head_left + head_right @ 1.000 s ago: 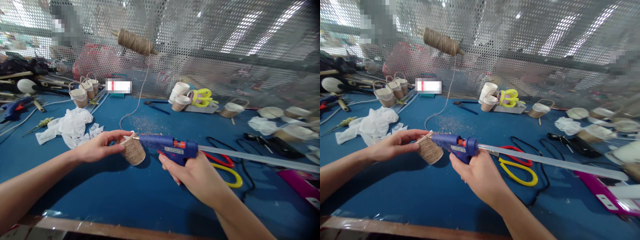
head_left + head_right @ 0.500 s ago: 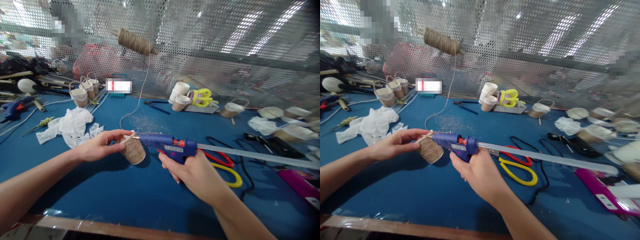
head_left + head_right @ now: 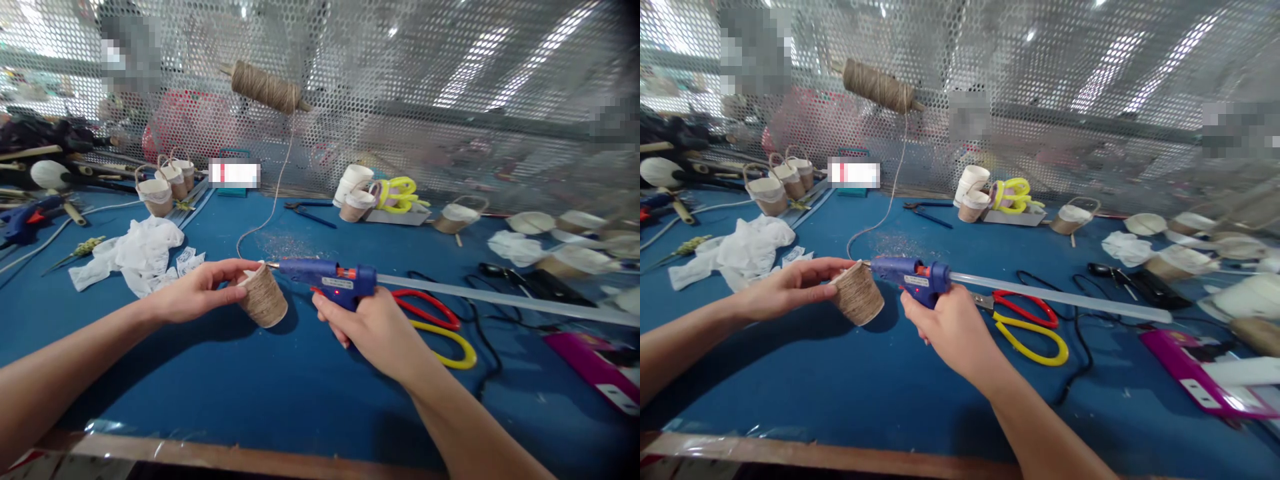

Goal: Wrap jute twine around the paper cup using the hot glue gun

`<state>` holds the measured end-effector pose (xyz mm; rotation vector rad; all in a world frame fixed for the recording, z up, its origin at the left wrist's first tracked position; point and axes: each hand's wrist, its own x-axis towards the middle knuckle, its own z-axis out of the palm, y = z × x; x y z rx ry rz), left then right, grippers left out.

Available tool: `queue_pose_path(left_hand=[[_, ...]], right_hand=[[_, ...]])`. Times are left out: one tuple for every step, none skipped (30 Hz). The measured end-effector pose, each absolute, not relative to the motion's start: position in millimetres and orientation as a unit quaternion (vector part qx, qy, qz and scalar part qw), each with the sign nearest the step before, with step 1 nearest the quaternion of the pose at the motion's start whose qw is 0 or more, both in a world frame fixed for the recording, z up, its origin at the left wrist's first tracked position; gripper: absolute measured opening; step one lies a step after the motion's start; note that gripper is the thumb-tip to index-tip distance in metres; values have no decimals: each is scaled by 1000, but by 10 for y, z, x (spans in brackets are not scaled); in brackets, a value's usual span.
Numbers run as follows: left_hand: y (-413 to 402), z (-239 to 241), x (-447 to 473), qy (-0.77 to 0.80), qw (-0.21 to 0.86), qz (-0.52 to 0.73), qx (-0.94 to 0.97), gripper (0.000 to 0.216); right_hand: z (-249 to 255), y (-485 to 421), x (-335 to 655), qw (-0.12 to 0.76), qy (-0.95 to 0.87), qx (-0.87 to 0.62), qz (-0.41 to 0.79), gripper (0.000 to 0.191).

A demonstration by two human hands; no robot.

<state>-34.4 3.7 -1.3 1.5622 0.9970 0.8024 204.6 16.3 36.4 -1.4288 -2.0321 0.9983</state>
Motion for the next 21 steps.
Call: queue_pose_path(left_hand=[[37,-13,-345,415,535,337,655,45],[37,-13,-346,412,537,338,654,45],[38,-13,-347,409,539,338,654,44],[38,-12,-346,408,540,339,653,44],[39,-12,-345,408,540,340,653,44],[39,-11,-344,409,540,340,652,43],[40,-11,-342,409,540,342,651,43],[41,-12,-341,410,539,345,650,42],[42,-13,-340,411,537,347,649,40],[44,-16,-339,412,536,350,648,39],[46,-19,-339,412,534,354,648,37],[49,-24,-340,413,532,357,647,35],[52,-28,-341,414,531,360,646,33],[56,-32,-342,415,530,363,644,31],[60,-36,-343,417,530,365,641,29],[64,-39,-344,421,530,368,638,28],[67,-41,-344,425,530,369,635,26],[69,-42,-343,428,529,369,633,25],[71,-43,-342,431,528,371,631,23],[72,-44,-341,433,527,373,629,22],[72,-44,-340,435,525,375,628,21]], right_hand=[[362,165,2041,231,-737,-520,364,33],[359,166,2037,232,-735,-522,365,34],[355,169,2033,232,-733,-523,367,34],[351,172,2033,230,-732,-525,368,35],[349,178,2037,228,-731,-527,370,35],[348,188,2047,221,-729,-528,375,35],[350,201,2062,213,-727,-528,384,33],[354,218,2084,204,-726,-524,396,31],[361,239,2110,197,-724,-518,411,29],[370,263,2141,192,-720,-511,429,27],[380,291,2175,192,-712,-504,449,26],[390,321,2208,198,-702,-496,471,26],[399,354,2239,209,-689,-490,492,25],[406,390,2267,227,-674,-484,510,24],[410,428,2289,250,-658,-480,524,23],[411,470,2305,277,-640,-482,531,23],[406,516,2314,303,-621,-491,530,22],[397,566,2315,325,-603,-507,524,22],[384,620,2309,339,-585,-529,512,21],[366,677,2297,342,-577,-547,501,19],[345,738,2279,340,-573,-561,491,17]])
